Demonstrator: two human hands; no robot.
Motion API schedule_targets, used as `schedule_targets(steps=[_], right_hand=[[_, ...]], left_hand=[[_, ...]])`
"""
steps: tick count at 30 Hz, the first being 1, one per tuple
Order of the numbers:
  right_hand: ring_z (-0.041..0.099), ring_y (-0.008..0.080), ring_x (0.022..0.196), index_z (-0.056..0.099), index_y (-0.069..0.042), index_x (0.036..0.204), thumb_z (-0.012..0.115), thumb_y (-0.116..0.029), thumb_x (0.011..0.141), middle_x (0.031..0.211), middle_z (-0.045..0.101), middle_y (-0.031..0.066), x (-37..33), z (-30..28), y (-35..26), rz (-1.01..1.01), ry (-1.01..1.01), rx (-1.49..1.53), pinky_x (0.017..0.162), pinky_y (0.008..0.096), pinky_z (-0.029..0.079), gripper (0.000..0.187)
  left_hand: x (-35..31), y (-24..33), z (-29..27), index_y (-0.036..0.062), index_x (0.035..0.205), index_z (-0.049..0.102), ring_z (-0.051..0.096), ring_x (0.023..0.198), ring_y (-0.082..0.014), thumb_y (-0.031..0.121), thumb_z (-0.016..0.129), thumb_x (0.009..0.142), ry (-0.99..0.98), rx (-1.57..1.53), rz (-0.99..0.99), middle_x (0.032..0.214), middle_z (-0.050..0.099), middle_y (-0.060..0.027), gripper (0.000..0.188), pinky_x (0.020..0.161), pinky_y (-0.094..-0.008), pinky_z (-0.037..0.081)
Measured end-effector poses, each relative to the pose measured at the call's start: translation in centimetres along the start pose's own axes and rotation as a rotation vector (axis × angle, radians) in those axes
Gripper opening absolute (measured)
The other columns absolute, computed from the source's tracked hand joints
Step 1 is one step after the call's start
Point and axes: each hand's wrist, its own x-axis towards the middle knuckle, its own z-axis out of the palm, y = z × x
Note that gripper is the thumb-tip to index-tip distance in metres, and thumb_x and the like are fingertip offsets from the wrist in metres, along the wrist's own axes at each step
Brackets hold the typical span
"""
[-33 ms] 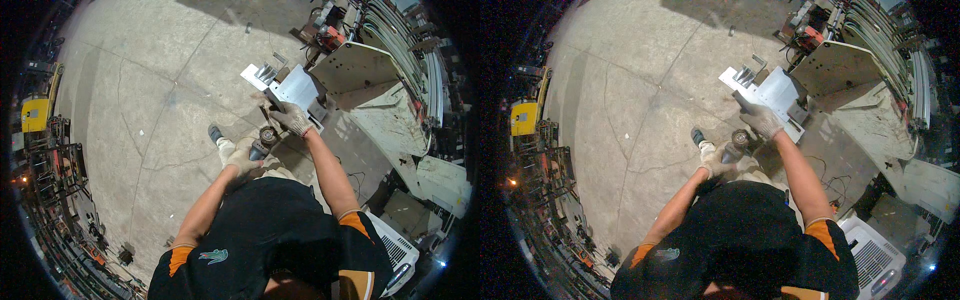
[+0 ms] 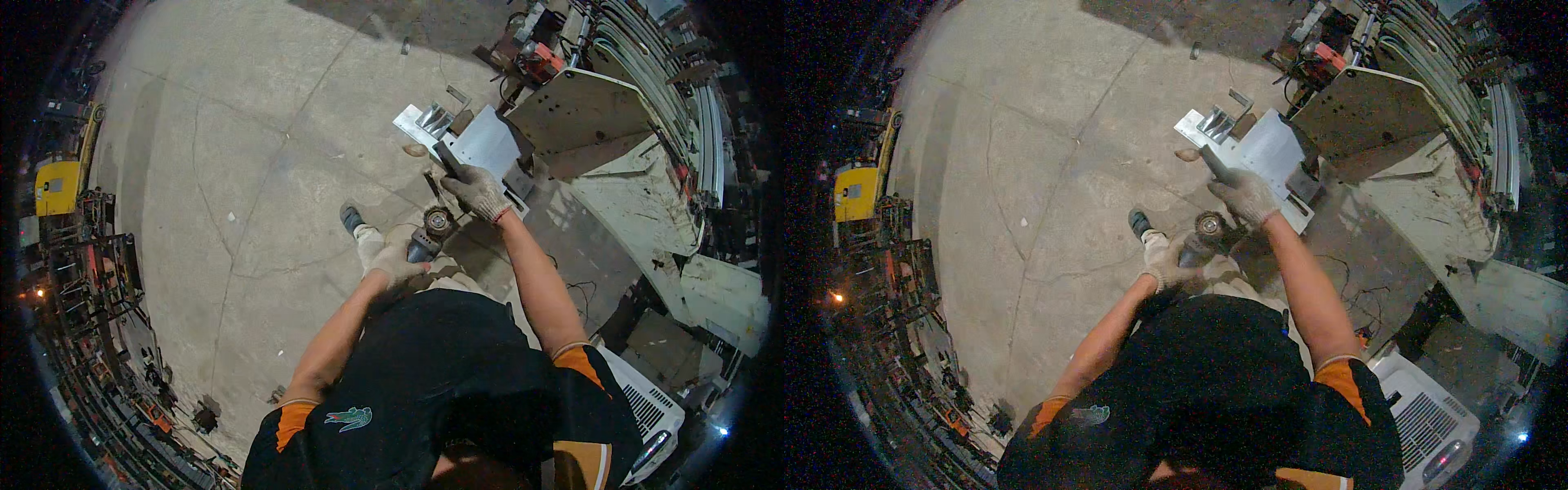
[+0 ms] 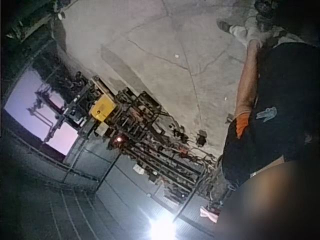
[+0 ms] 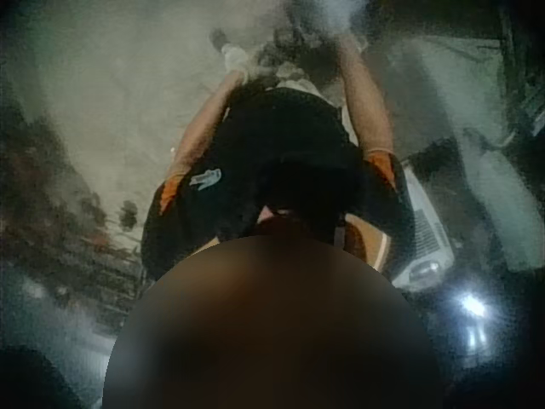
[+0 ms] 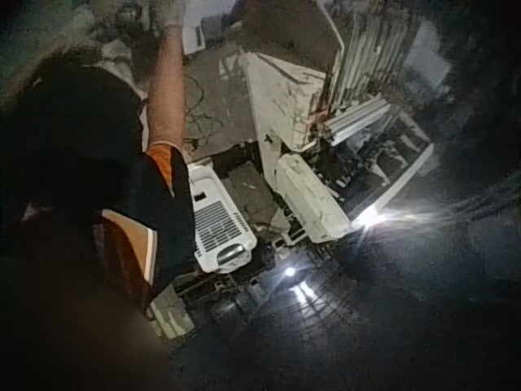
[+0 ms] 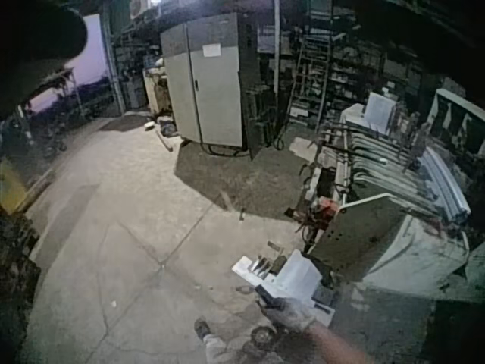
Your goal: The person retrieves a long metal profile from a rack, places it on a workbench, and uses a handheld angle grinder to smooth its edges. They then return the profile to the rack, secure it with a clamp, and handle small metal pieces on the bench.
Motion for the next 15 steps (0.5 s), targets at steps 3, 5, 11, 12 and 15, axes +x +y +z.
schedule_targets(steps=[3, 5, 11, 12, 15], right_hand=[[0.060, 0.0121, 0.062, 0.068, -0.001, 0.094, 0.066, -0.041, 0.093, 0.068, 0.064, 0.0047, 0.0, -0.1, 1.1, 0.076, 0.063, 0.175, 0.056, 0.0295, 0.045, 0.040], [0.062, 0.0138, 0.062, 0.069, 0.001, 0.099, 0.064, -0.043, 0.094, 0.067, 0.064, 0.0053, 0.1, 0.0, 1.9, 0.139, 0.175, 0.373, 0.057, 0.0308, 0.046, 0.044], [0.068, 0.0398, 0.093, 0.069, -0.002, 0.109, 0.051, -0.059, 0.095, 0.094, 0.071, 0.0229, -1.3, 0.4, 2.8, 0.175, 0.208, -0.171, 0.084, 0.0452, 0.050, 0.062], [0.068, 0.0375, 0.094, 0.070, -0.003, 0.110, 0.053, -0.058, 0.094, 0.096, 0.071, 0.0221, -1.8, 0.6, 3.0, 0.181, 0.199, -0.134, 0.085, 0.0446, 0.050, 0.060], [0.069, 0.0291, 0.096, 0.070, -0.004, 0.110, 0.058, -0.052, 0.094, 0.101, 0.072, 0.0185, -3.1, 2.5, 3.8, 0.195, 0.134, -0.009, 0.085, 0.0412, 0.052, 0.052]], left_hand=[[-0.2, -0.2, -0.1, -0.0004, 0.125, 0.057, 0.066, 0.094, -0.0394, 0.048, 0.079, 0.075, 0.040, 0.057, 0.043, 0.105, 0.067, -0.0235, 0.073, 0.082, -0.0434, 0.052], [-0.4, 0.1, -0.2, -0.0001, 0.126, 0.056, 0.065, 0.099, -0.0390, 0.047, 0.079, 0.075, 0.006, 0.015, -0.023, 0.108, 0.066, -0.0240, 0.074, 0.086, -0.0432, 0.050], [-0.7, 2.0, -0.8, 0.0032, 0.132, 0.054, 0.057, 0.118, -0.0396, 0.046, 0.079, 0.074, 0.077, 0.084, 0.050, 0.123, 0.059, -0.0256, 0.076, 0.098, -0.0424, 0.045], [-0.8, 2.3, -1.0, 0.0039, 0.133, 0.053, 0.055, 0.120, -0.0399, 0.046, 0.079, 0.074, 0.048, 0.132, -0.033, 0.126, 0.058, -0.0257, 0.077, 0.100, -0.0421, 0.044], [-0.7, 3.4, -1.4, 0.0052, 0.134, 0.052, 0.058, 0.116, -0.0408, 0.046, 0.078, 0.073, 0.095, 0.222, 0.005, 0.124, 0.060, -0.0250, 0.078, 0.098, -0.0423, 0.047]])
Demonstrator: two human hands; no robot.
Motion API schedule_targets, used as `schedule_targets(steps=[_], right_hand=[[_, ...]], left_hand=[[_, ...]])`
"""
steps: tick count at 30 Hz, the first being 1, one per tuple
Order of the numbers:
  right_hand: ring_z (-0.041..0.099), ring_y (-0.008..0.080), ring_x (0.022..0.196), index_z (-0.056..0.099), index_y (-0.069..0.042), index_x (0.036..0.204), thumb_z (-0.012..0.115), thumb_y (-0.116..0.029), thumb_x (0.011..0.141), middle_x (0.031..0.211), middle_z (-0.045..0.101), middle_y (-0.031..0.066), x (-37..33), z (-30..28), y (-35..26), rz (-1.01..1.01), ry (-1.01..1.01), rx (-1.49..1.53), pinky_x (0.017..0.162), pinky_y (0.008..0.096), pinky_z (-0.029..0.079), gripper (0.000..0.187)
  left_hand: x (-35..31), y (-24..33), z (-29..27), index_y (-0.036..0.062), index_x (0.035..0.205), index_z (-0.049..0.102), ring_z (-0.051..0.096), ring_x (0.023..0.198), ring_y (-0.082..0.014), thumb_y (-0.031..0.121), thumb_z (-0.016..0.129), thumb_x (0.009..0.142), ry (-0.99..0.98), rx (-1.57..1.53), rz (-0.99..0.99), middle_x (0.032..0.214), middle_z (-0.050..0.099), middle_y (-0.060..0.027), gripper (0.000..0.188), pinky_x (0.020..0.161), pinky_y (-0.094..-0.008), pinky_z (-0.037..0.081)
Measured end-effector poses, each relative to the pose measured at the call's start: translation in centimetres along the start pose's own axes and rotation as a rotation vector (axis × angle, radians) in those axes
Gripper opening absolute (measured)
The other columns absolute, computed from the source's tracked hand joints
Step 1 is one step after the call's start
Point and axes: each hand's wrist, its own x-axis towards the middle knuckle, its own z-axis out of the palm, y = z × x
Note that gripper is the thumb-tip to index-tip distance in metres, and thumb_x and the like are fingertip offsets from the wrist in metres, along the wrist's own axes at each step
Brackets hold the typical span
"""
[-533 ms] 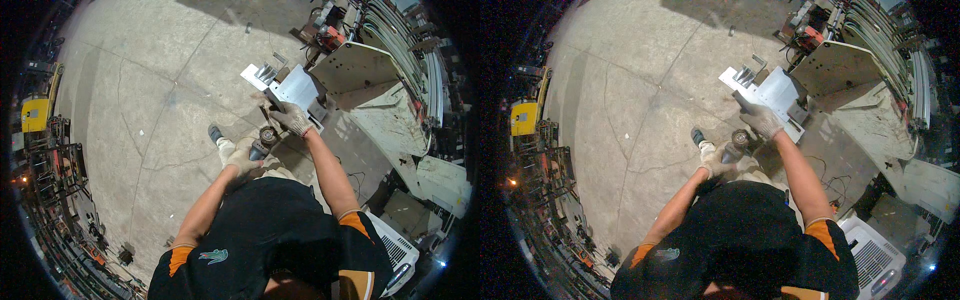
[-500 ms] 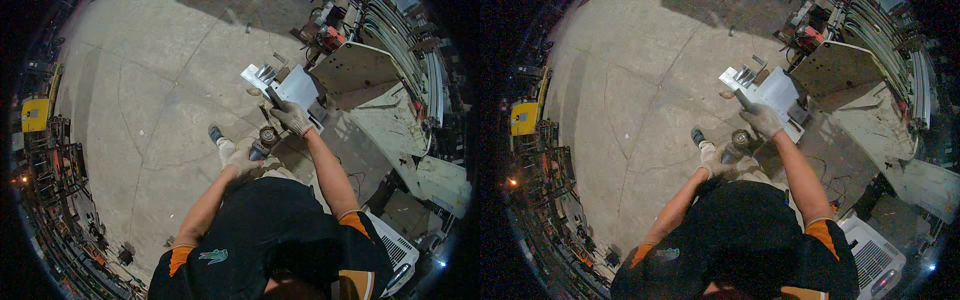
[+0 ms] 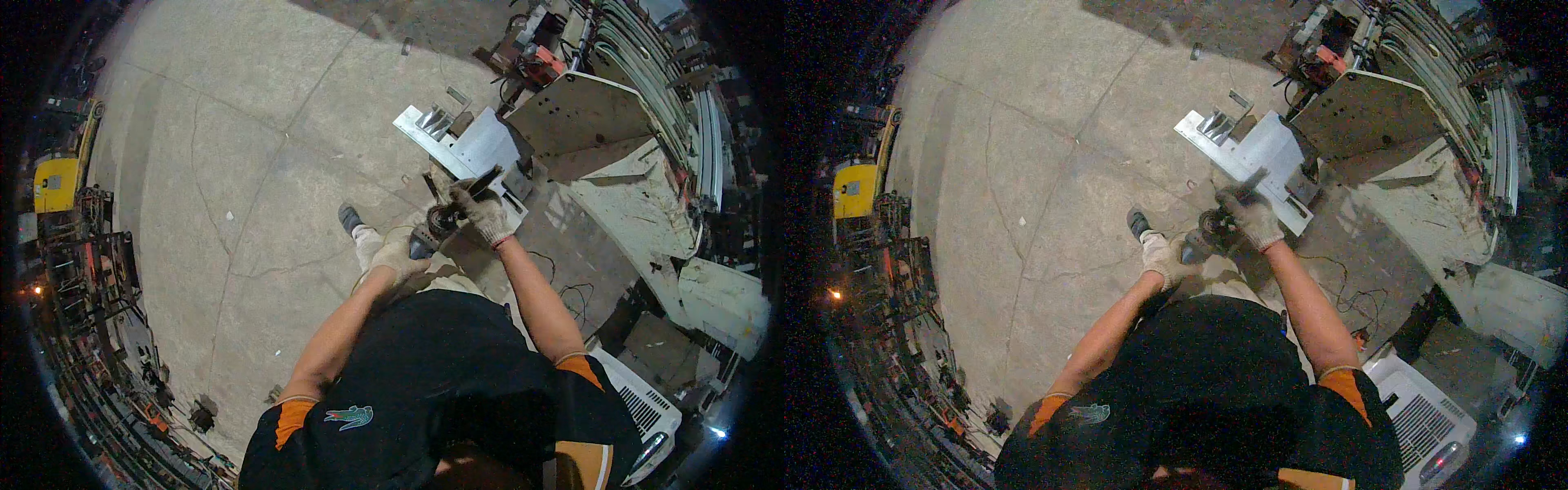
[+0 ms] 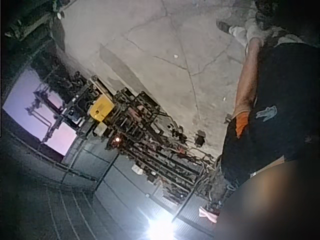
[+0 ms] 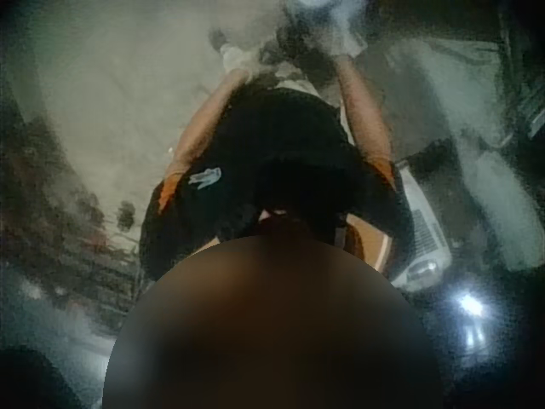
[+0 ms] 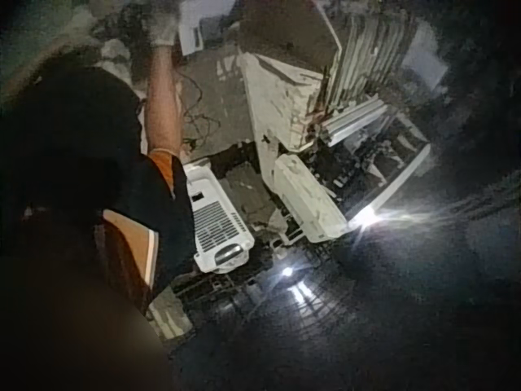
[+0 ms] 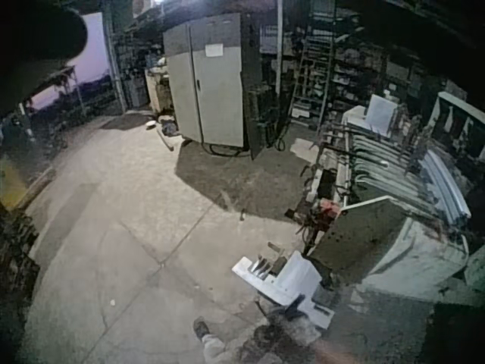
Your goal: The person retrieves a long metal profile from a rack, places it on a workbench, and uses a handheld angle grinder to smooth its edges. They then return the profile to the rack, secure it with a clamp, and handle small metal pieces on the bench.
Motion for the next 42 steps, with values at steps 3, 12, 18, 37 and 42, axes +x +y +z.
schedule_targets(steps=[3, 12, 18, 37, 42], right_hand=[[0.068, 0.0263, 0.096, 0.072, -0.006, 0.103, 0.071, -0.042, 0.090, 0.101, 0.073, 0.0125, 0.3, 1.9, 1.2, -0.147, -0.105, 0.338, 0.085, 0.0373, 0.052, 0.038], [0.068, 0.0252, 0.092, 0.073, -0.006, 0.104, 0.074, -0.031, 0.086, 0.104, 0.073, 0.0134, 1.4, 1.7, 2.2, -0.366, -0.135, -0.113, 0.086, 0.0373, 0.053, 0.031], [0.068, 0.0313, 0.087, 0.073, -0.007, 0.100, 0.075, -0.031, 0.084, 0.100, 0.072, 0.0165, 1.8, 1.0, 1.1, -0.448, 0.063, -0.469, 0.079, 0.0395, 0.053, 0.029], [0.067, 0.0350, 0.095, 0.073, -0.007, 0.105, 0.072, -0.026, 0.086, 0.101, 0.071, 0.0162, 4.1, 2.2, 3.7, -0.484, -0.058, -0.105, 0.084, 0.0422, 0.054, 0.028], [0.067, 0.0341, 0.097, 0.072, -0.012, 0.109, 0.077, -0.024, 0.076, 0.106, 0.069, 0.0189, 3.7, 1.8, 1.9, -0.464, -0.168, -0.702, 0.089, 0.0428, 0.053, 0.036]], left_hand=[[0.2, 0.4, -0.3, 0.0061, 0.137, 0.049, 0.063, 0.111, -0.0397, 0.046, 0.079, 0.071, -0.103, 0.058, -0.096, 0.120, 0.063, -0.0239, 0.083, 0.095, -0.0421, 0.049], [-0.5, 0.5, 0.1, 0.0037, 0.108, 0.068, 0.070, 0.093, -0.0341, 0.043, 0.081, 0.068, -0.030, 0.112, -0.100, 0.096, 0.072, -0.0192, 0.058, 0.083, -0.0422, 0.054], [-2.1, 0.8, 0.0, 0.0049, 0.102, 0.070, 0.072, 0.081, -0.0299, 0.032, 0.076, 0.068, -0.013, 0.056, -0.067, 0.085, 0.072, -0.0163, 0.044, 0.075, -0.0399, 0.056], [-2.1, 2.3, -1.1, 0.0163, 0.142, 0.048, 0.067, 0.105, -0.0279, 0.022, 0.081, 0.064, -0.109, 0.025, -0.237, 0.112, 0.070, -0.0119, 0.085, 0.092, -0.0353, 0.050], [-2.6, 1.3, -0.6, 0.0197, 0.142, 0.049, 0.067, 0.107, -0.0288, 0.024, 0.083, 0.061, -0.023, 0.049, -0.176, 0.114, 0.070, -0.0128, 0.088, 0.093, -0.0365, 0.050]])
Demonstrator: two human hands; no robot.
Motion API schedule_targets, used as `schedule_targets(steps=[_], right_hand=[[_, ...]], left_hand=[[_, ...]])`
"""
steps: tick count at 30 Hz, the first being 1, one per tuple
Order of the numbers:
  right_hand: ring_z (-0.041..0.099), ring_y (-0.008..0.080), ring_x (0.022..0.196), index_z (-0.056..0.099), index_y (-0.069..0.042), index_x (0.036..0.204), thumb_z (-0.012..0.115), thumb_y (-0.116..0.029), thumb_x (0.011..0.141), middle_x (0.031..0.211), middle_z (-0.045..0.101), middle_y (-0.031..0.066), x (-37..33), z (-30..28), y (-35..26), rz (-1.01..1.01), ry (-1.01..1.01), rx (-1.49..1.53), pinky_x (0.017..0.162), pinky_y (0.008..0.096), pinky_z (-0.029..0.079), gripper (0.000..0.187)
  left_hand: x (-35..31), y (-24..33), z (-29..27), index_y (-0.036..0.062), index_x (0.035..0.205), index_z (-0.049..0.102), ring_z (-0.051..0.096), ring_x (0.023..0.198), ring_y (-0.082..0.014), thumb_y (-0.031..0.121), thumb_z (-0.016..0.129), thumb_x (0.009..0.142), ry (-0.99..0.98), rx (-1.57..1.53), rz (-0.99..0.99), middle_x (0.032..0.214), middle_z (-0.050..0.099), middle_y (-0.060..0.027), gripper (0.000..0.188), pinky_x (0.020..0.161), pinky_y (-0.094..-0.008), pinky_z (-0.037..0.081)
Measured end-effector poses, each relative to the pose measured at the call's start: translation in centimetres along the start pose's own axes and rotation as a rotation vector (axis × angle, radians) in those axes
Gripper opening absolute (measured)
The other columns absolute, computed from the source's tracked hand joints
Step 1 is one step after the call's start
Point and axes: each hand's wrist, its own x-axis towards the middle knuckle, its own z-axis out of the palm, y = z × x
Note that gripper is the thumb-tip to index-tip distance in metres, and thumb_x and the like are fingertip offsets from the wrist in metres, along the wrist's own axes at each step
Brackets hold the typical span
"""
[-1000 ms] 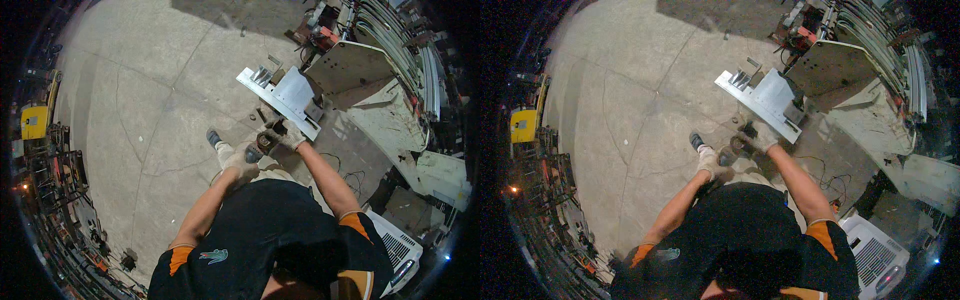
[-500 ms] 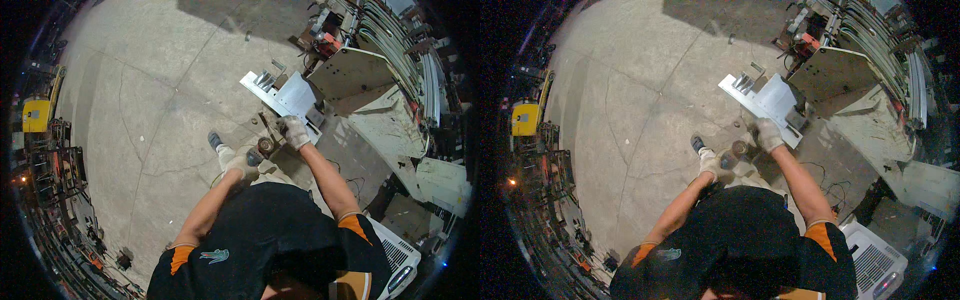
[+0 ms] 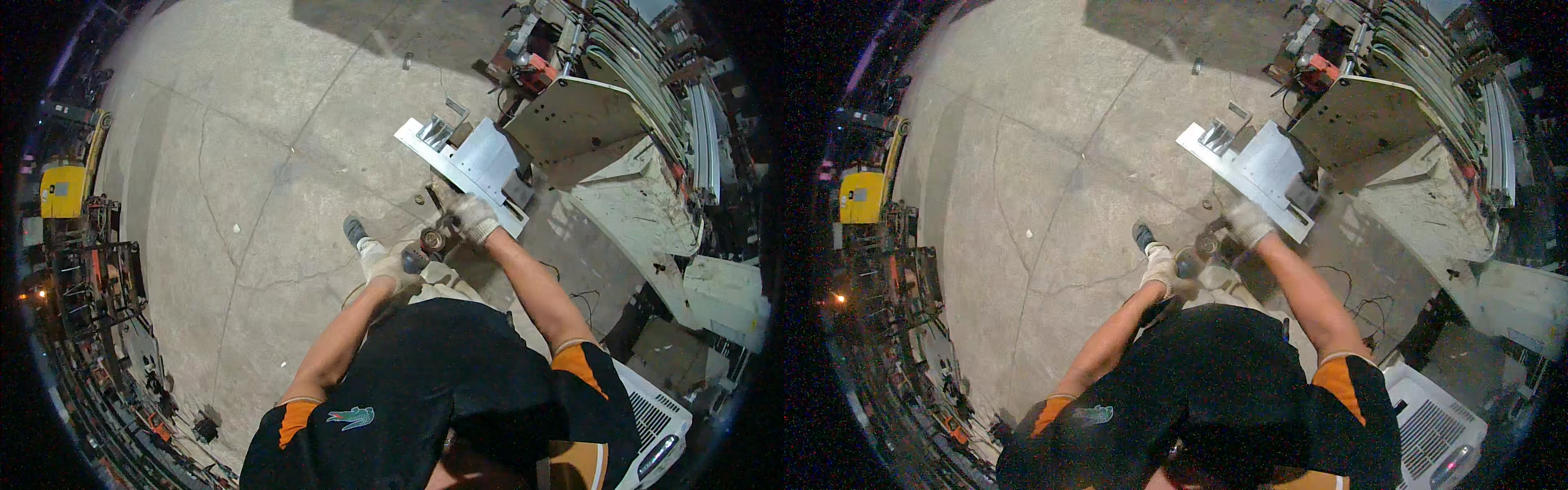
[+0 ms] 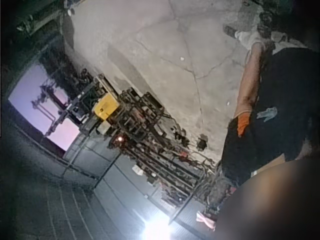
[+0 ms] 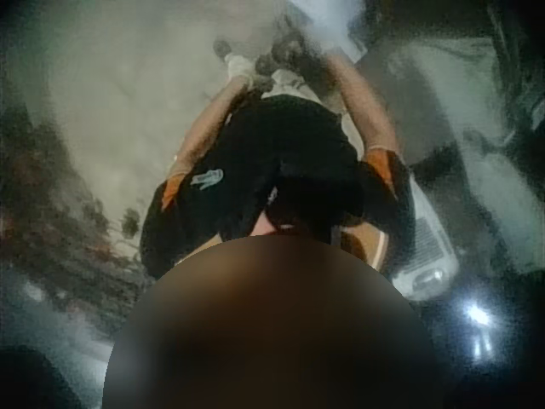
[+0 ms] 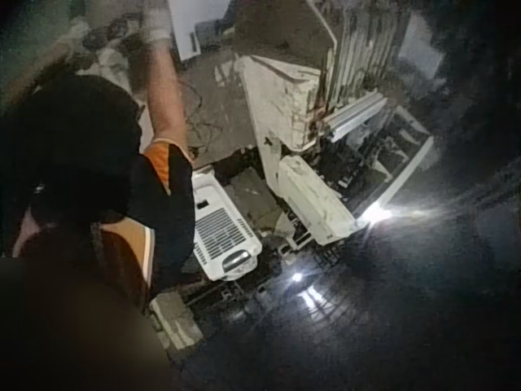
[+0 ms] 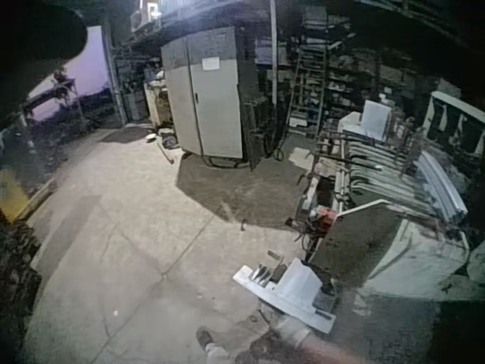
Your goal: The person retrieves a long metal profile from a rack, places it on a workbench, and uses a handheld angle grinder to smooth its edges. They then return the profile to the rack, secure it with a clamp, and handle small metal pieces on the bench.
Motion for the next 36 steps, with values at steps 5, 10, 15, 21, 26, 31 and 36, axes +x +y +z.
schedule_targets(steps=[5, 10, 15, 21, 26, 31, 36], right_hand=[[0.067, 0.0361, 0.096, 0.072, -0.009, 0.106, 0.078, -0.033, 0.083, 0.099, 0.069, 0.0206, -0.9, 1.2, -0.7, -0.067, 0.100, 0.784, 0.087, 0.0420, 0.053, 0.033], [0.067, 0.0363, 0.100, 0.072, -0.013, 0.110, 0.076, -0.021, 0.077, 0.099, 0.070, 0.0202, 1.2, 3.7, 0.4, -0.002, 0.341, 0.047, 0.088, 0.0420, 0.052, 0.034], [0.067, 0.0353, 0.093, 0.066, -0.010, 0.119, 0.073, -0.024, 0.085, 0.102, 0.071, 0.0190, 1.7, 4.2, -0.3, -0.019, -0.024, 0.454, 0.083, 0.0407, 0.052, 0.038], [0.065, 0.0379, 0.093, 0.055, -0.005, 0.136, 0.073, -0.026, 0.084, 0.109, 0.069, 0.0216, 5.5, 4.1, 0.1, -0.040, 0.036, 0.366, 0.082, 0.0418, 0.051, 0.059], [0.064, 0.0394, 0.102, 0.058, 0.001, 0.128, 0.079, -0.037, 0.078, 0.115, 0.067, 0.0236, 8.6, 8.2, 1.1, -0.533, 0.258, 0.008, 0.092, 0.0429, 0.052, 0.066], [0.065, 0.0332, 0.090, 0.056, -0.001, 0.119, 0.084, -0.041, 0.072, 0.094, 0.068, 0.0196, 12.0, 6.3, 0.4, 0.007, -0.241, 0.805, 0.083, 0.0481, 0.055, 0.068], [0.064, 0.0326, 0.093, 0.058, 0.000, 0.122, 0.079, -0.041, 0.077, 0.101, 0.068, 0.0176, 13.4, 7.8, -2.2, -0.442, -0.225, 0.020, 0.091, 0.0473, 0.050, 0.064]], left_hand=[[0.0, 0.1, -0.4, 0.0196, 0.142, 0.050, 0.065, 0.110, -0.0279, 0.035, 0.085, 0.059, -0.061, -0.050, -0.016, 0.115, 0.070, -0.0117, 0.091, 0.096, -0.0337, 0.047], [0.6, -0.5, -0.2, 0.0193, 0.143, 0.048, 0.064, 0.110, -0.0268, 0.027, 0.086, 0.061, 0.008, 0.171, 0.044, 0.113, 0.070, -0.0119, 0.090, 0.095, -0.0351, 0.050], [3.4, -4.6, 4.0, 0.0163, 0.135, 0.054, 0.065, 0.104, -0.0306, 0.022, 0.089, 0.059, -0.146, -0.443, -0.052, 0.113, 0.069, -0.0110, 0.084, 0.087, -0.0361, 0.054], [5.4, -8.2, 7.2, 0.0060, 0.103, 0.076, 0.069, 0.103, -0.0286, 0.048, 0.083, 0.064, -0.179, -0.086, -0.007, 0.112, 0.073, -0.0101, 0.058, 0.087, -0.0422, 0.054], [0.9, -7.1, 3.6, 0.0018, 0.094, 0.076, 0.071, 0.095, -0.0289, 0.040, 0.084, 0.060, -0.052, -0.156, -0.148, 0.102, 0.074, -0.0153, 0.051, 0.079, -0.0422, 0.056], [-2.6, -8.1, 1.2, 0.0024, 0.094, 0.076, 0.071, 0.094, -0.0304, 0.040, 0.085, 0.059, 0.101, -0.250, -0.190, 0.098, 0.074, -0.0178, 0.052, 0.079, -0.0413, 0.056], [-2.0, -9.1, 0.7, 0.0024, 0.096, 0.076, 0.071, 0.095, -0.0310, 0.041, 0.085, 0.059, 0.165, -0.230, -0.217, 0.098, 0.074, -0.0174, 0.054, 0.080, -0.0412, 0.055]])
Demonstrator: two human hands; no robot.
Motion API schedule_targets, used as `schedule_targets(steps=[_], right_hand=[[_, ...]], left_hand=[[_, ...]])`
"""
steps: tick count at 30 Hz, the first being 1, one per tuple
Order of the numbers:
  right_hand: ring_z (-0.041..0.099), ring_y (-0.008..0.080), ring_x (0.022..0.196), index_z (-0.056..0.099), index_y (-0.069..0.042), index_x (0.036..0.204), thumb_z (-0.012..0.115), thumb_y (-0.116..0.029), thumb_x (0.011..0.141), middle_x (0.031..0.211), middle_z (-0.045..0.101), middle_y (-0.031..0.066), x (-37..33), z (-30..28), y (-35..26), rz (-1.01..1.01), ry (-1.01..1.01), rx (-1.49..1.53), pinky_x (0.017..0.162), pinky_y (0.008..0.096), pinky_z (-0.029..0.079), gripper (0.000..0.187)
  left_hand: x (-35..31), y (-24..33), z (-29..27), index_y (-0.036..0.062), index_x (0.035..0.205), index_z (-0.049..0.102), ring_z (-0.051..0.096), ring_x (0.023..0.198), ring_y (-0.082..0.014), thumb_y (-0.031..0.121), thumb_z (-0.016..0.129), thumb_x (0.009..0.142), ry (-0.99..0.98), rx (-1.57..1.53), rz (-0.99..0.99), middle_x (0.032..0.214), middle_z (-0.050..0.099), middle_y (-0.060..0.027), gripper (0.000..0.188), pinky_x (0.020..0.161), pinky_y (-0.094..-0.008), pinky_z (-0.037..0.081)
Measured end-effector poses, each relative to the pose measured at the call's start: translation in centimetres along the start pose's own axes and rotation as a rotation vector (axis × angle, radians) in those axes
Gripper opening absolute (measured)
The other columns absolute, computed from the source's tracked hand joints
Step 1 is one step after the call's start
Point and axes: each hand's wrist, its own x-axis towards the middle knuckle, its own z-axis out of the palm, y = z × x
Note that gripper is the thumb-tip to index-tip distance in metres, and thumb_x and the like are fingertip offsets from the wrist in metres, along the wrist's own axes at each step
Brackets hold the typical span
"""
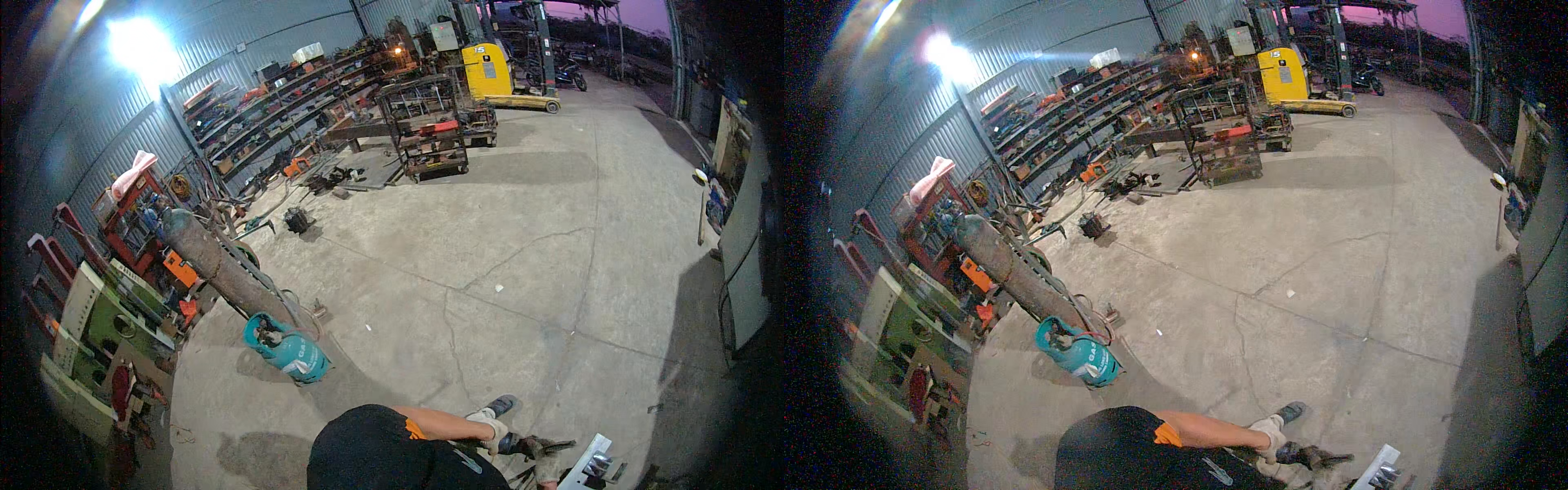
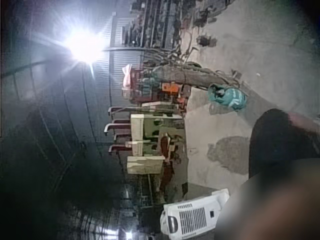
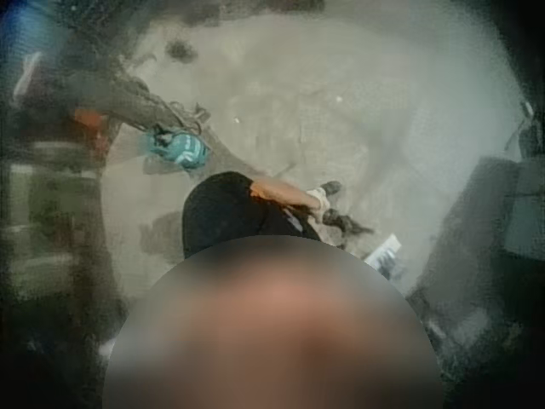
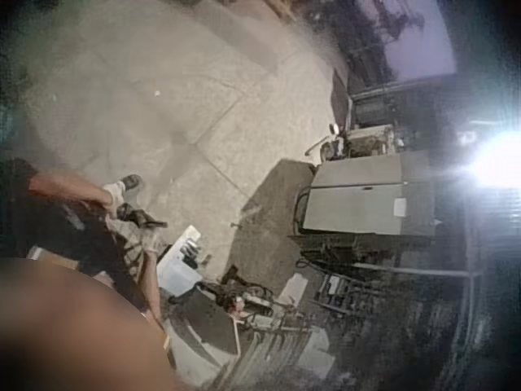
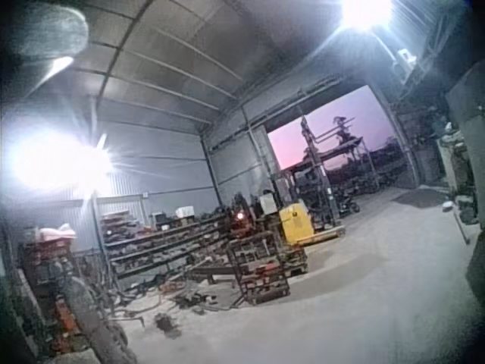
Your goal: The person retrieves a long metal profile from a rack, places it on a workbench, and uses a handheld angle grinder to smooth its edges. They then return the profile to the rack, secure it with a clamp, and handle small metal pieces on the bench.
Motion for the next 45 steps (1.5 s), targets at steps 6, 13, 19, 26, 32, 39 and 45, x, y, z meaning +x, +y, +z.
schedule_targets(steps=[6, 13, 19, 26, 32, 39, 45], right_hand=[[0.062, 0.0318, 0.097, 0.059, 0.002, 0.124, 0.073, -0.042, 0.084, 0.109, 0.068, 0.0153, 2.0, -0.6, 0.0, 0.113, -0.147, -0.031, 0.100, 0.0463, 0.043, 0.061], [0.065, 0.0266, 0.101, 0.060, 0.002, 0.129, 0.068, -0.032, 0.091, 0.120, 0.067, 0.0137, -3.6, -6.9, -3.3, 0.234, 0.135, 0.346, 0.085, 0.0412, 0.053, 0.051], [0.058, 0.0354, 0.113, 0.067, -0.003, 0.112, 0.071, -0.054, 0.082, 0.118, 0.063, 0.0210, -8.4, -10.0, -7.4, 0.355, 0.334, 0.453, 0.098, 0.0418, 0.047, 0.059], [0.067, 0.0278, 0.089, 0.070, -0.007, 0.105, 0.073, -0.046, 0.084, 0.097, 0.072, 0.0156, -10.1, -6.9, -2.8, 0.508, 0.739, 0.336, 0.081, 0.0397, 0.052, 0.045], [0.059, 0.0333, 0.116, 0.068, -0.009, 0.121, 0.072, -0.057, 0.080, 0.120, 0.066, 0.0205, -13.2, -7.4, -3.9, 0.605, 0.266, 0.562, 0.103, 0.0409, 0.043, 0.063], [0.069, 0.0247, 0.075, 0.070, -0.005, 0.103, 0.073, -0.053, 0.081, 0.084, 0.072, 0.0140, -17.0, -8.5, -0.9, 0.692, 0.708, 0.601, 0.070, 0.0385, 0.053, 0.053], [0.068, 0.0175, 0.089, 0.068, -0.006, 0.115, 0.074, -0.050, 0.085, 0.099, 0.073, 0.0073, -16.8, -4.4, -5.2, 0.621, 0.537, 1.024, 0.080, 0.0358, 0.055, 0.054]], left_hand=[[2.8, -0.2, 0.3, 0.0028, 0.101, 0.075, 0.070, 0.097, -0.0300, 0.045, 0.085, 0.061, -0.037, 0.113, 0.011, 0.099, 0.073, -0.0162, 0.059, 0.083, -0.0413, 0.054], [6.4, 0.9, 2.2, 0.0040, 0.094, 0.071, 0.064, 0.086, -0.0312, 0.055, 0.081, 0.066, -0.029, 0.308, 0.125, 0.094, 0.068, -0.0152, 0.059, 0.075, -0.0384, 0.053], [5.9, 6.1, -0.2, 0.0044, 0.125, 0.057, 0.058, 0.112, -0.0369, 0.046, 0.081, 0.071, -0.122, 0.224, 0.301, 0.115, 0.062, -0.0214, 0.072, 0.095, -0.0414, 0.047], [5.0, 8.1, 0.1, 0.0001, 0.124, 0.056, 0.048, 0.120, -0.0433, 0.040, 0.084, 0.068, -0.244, 0.187, 0.275, 0.122, 0.052, -0.0266, 0.074, 0.103, -0.0423, 0.041], [5.6, 8.4, 0.7, 0.0005, 0.108, 0.065, 0.059, 0.100, -0.0330, 0.047, 0.084, 0.069, -0.310, 0.145, 0.324, 0.102, 0.063, -0.0189, 0.064, 0.086, -0.0411, 0.049], [4.0, 6.8, 0.0, 0.0042, 0.111, 0.063, 0.068, 0.075, -0.0212, 0.048, 0.074, 0.087, -0.915, -0.655, -0.125, 0.089, 0.068, -0.0101, 0.051, 0.064, -0.0362, 0.056], [5.7, 3.7, 2.2, 0.0003, 0.124, 0.059, 0.069, 0.078, -0.0234, 0.044, 0.070, 0.091, -1.005, -0.810, 0.045, 0.103, 0.070, -0.0129, 0.056, 0.070, -0.0363, 0.059]])
